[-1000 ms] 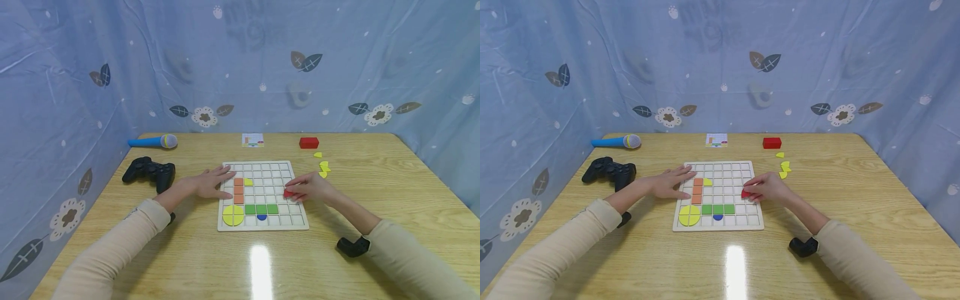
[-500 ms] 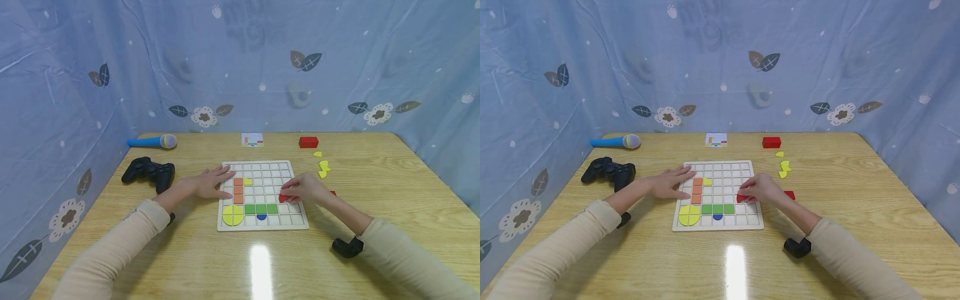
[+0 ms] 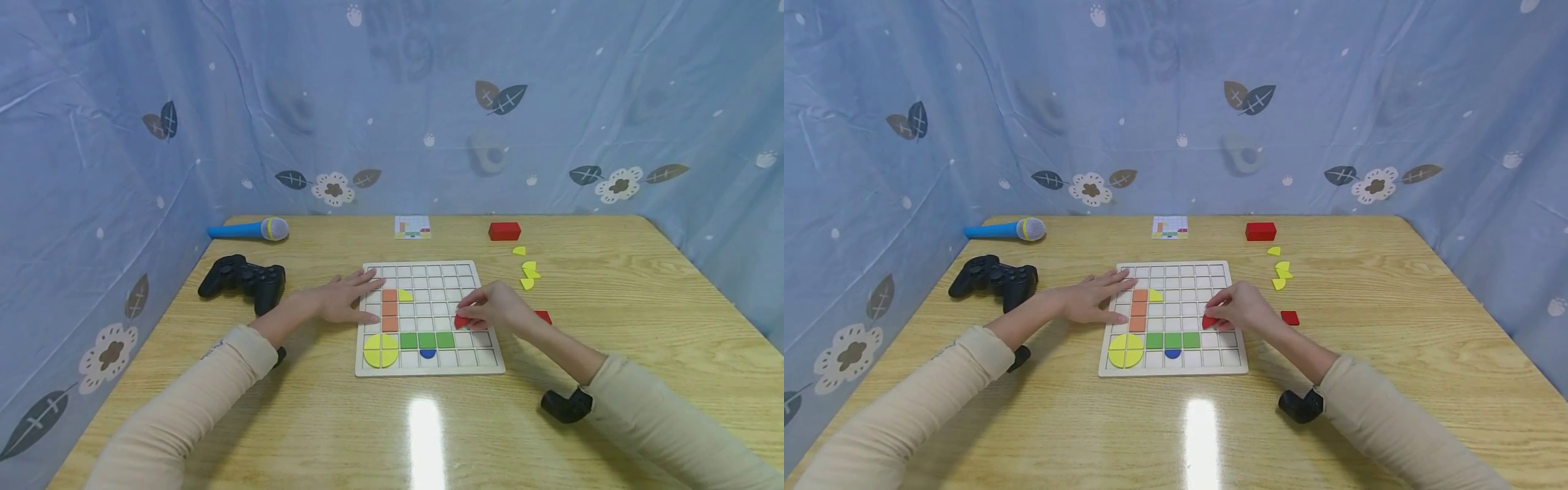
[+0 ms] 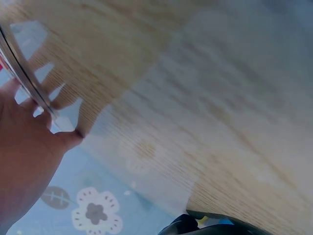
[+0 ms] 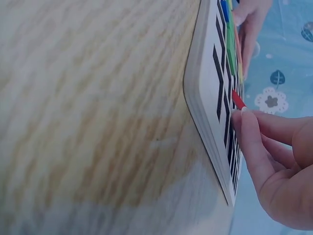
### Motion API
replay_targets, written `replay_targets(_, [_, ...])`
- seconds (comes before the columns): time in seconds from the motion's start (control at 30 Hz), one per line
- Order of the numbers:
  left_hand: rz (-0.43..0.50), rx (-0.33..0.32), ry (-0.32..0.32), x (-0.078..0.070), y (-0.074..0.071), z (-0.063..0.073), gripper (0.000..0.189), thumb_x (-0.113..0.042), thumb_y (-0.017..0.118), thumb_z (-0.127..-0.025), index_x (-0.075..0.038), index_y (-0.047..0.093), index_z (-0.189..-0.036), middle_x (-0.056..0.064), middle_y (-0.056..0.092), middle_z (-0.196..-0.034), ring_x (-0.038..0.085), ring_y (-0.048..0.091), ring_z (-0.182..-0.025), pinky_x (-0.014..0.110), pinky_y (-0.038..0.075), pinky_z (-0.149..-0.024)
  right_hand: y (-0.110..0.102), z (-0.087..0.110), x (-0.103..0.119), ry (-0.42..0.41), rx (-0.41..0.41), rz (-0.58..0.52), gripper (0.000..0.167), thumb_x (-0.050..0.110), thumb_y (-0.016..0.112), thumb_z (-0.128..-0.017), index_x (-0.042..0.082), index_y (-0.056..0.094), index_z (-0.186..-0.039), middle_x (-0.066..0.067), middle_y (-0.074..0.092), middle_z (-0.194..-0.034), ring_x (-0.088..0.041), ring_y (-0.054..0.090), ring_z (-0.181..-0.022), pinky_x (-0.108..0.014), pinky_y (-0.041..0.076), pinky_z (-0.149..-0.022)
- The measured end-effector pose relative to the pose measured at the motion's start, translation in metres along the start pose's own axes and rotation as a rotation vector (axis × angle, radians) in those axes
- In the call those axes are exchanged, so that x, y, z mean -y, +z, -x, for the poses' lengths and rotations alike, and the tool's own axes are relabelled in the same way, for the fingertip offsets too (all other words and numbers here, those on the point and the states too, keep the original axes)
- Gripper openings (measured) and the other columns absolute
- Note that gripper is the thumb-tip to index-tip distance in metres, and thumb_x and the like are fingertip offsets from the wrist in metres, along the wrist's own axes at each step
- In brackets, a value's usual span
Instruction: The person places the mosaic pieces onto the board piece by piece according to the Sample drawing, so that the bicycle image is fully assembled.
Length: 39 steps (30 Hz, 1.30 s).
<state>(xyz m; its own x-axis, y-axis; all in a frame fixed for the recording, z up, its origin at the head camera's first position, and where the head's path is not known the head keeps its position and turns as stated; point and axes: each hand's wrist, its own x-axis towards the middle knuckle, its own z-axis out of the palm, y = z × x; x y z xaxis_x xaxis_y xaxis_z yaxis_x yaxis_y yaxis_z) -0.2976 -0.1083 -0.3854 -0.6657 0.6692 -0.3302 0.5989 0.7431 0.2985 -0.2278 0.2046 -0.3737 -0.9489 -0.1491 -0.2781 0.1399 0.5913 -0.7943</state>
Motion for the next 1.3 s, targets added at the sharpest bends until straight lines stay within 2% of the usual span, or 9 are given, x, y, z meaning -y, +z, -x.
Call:
replay_targets(0.1, [0.000, 0.000, 0.003, 0.000, 0.000, 0.000, 0.085, -0.063, 0.049, -0.090, -0.026, 0.009, -0.155, 0.003, -0.003, -0.159, 0.024, -0.009, -0.143, 0.054, 0.002, -0.111, 0.000, 0.000, -0.001, -0.008, -0.010, 0.006, 0.020, 0.006, 0.071, -0.086, -0.005, 0.070, -0.103, -0.009, 0.068, -0.080, -0.015, 0.065, -0.063, -0.027, 0.055, -0.062])
replay_targets(0.27, [-0.001, 0.001, 0.008, 0.001, 0.000, 0.000, 0.085, -0.062, 0.049, -0.090, -0.025, 0.009, -0.155, 0.003, -0.003, -0.159, 0.024, -0.009, -0.143, 0.055, 0.001, -0.111, 0.000, 0.000, -0.002, -0.041, -0.024, 0.077, 0.017, 0.007, 0.072, -0.085, -0.003, 0.071, -0.098, -0.006, 0.068, -0.077, -0.014, 0.064, -0.062, -0.027, 0.055, -0.060])
replay_targets(0.5, [-0.007, 0.006, 0.004, 0.000, -0.001, 0.000, 0.085, -0.062, 0.049, -0.091, -0.025, 0.008, -0.155, 0.003, -0.004, -0.159, 0.025, -0.009, -0.143, 0.055, 0.001, -0.111, -0.003, 0.003, -0.005, -0.080, -0.008, 0.117, 0.016, 0.010, 0.069, -0.088, -0.002, 0.072, -0.097, -0.005, 0.068, -0.076, -0.014, 0.062, -0.065, -0.027, 0.055, -0.061])
replay_targets(0.8, [-0.010, 0.010, 0.001, -0.001, 0.000, 0.000, 0.085, -0.062, 0.049, -0.091, -0.025, 0.007, -0.155, 0.002, -0.005, -0.159, 0.024, -0.009, -0.143, 0.055, 0.001, -0.111, -0.008, 0.002, -0.007, -0.049, 0.031, 0.097, 0.024, 0.022, 0.067, -0.091, -0.001, 0.073, -0.099, -0.004, 0.065, -0.074, -0.015, 0.059, -0.066, -0.028, 0.054, -0.062])
replay_targets(1.07, [-0.011, 0.006, 0.011, 0.002, 0.001, 0.000, 0.088, -0.066, 0.047, -0.089, -0.023, 0.007, -0.155, 0.004, -0.004, -0.159, 0.026, -0.009, -0.143, 0.055, 0.001, -0.111, -0.014, -0.003, -0.006, -0.019, 0.051, 0.099, 0.027, 0.024, 0.064, -0.093, -0.002, 0.070, -0.099, -0.006, 0.062, -0.074, -0.016, 0.058, -0.067, -0.028, 0.053, -0.062])
replay_targets(1.2, [-0.003, 0.007, 0.012, 0.001, 0.000, 0.000, 0.086, -0.064, 0.048, -0.090, -0.025, 0.008, -0.155, 0.004, -0.004, -0.159, 0.025, -0.009, -0.143, 0.055, 0.001, -0.111, -0.022, -0.008, -0.006, -0.062, 0.075, 0.098, 0.032, 0.028, 0.061, -0.095, -0.002, 0.068, -0.104, -0.007, 0.062, -0.075, -0.017, 0.057, -0.066, -0.028, 0.050, -0.060])
replay_targets(1.3, [0.002, 0.009, 0.011, 0.001, 0.000, 0.000, 0.085, -0.063, 0.049, -0.090, -0.026, 0.008, -0.155, 0.003, -0.004, -0.159, 0.024, -0.009, -0.143, 0.055, 0.000, -0.111, -0.029, -0.013, -0.006, -0.119, 0.128, 0.045, 0.036, 0.029, 0.060, -0.096, -0.003, 0.066, -0.112, -0.008, 0.064, -0.080, -0.020, 0.058, -0.069, -0.029, 0.049, -0.061])
